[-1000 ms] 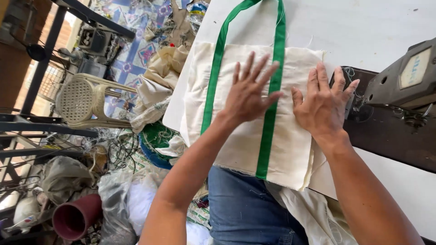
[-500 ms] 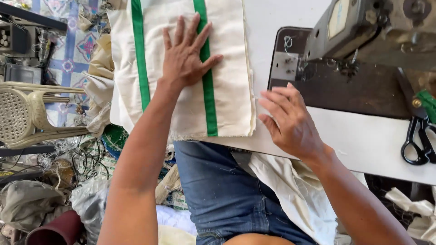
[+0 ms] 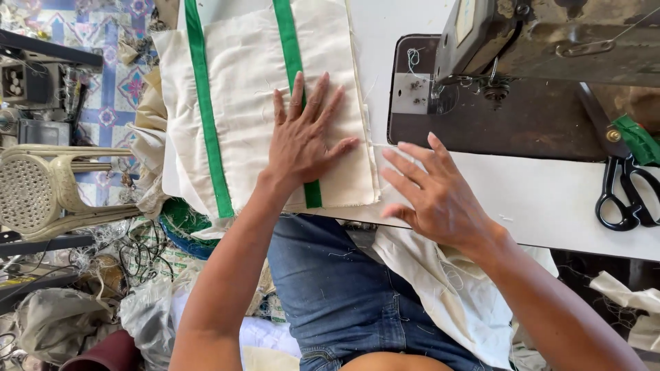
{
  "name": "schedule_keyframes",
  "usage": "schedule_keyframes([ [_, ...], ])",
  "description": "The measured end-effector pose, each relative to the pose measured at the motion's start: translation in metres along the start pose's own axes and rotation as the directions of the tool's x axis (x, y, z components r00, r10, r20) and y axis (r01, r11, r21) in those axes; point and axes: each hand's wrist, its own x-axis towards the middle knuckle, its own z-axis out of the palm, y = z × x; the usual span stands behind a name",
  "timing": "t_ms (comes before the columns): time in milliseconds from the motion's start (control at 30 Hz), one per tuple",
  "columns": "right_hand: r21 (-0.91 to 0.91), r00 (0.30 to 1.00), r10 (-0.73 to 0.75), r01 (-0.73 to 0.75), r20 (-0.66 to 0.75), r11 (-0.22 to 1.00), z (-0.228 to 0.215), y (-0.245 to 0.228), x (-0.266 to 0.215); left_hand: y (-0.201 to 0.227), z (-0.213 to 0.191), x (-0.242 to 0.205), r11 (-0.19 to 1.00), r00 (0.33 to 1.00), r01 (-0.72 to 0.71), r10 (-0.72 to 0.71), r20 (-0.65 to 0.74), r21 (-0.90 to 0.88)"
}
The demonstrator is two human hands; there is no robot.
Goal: Sewing green straps onto a white fabric tote bag and trimming excess thread.
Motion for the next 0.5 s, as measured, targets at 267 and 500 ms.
schedule_keyframes([
  [267, -0.155, 0.959, 0.196, -0.230, -0.206, 0.961, 0.077, 0.059, 0.040, -0.003, 0.016, 0.001, 0.999, 0.996, 0.025, -0.021, -0.088, 0.042],
  [500, -0.023, 0.875, 0.469, -0.470, 0.120, 0.882, 0.087, 0.059, 0.085, -0.004, 0.019, 0.002, 0.999, 0.997, 0.025, -0.022, -0.079, 0.032],
])
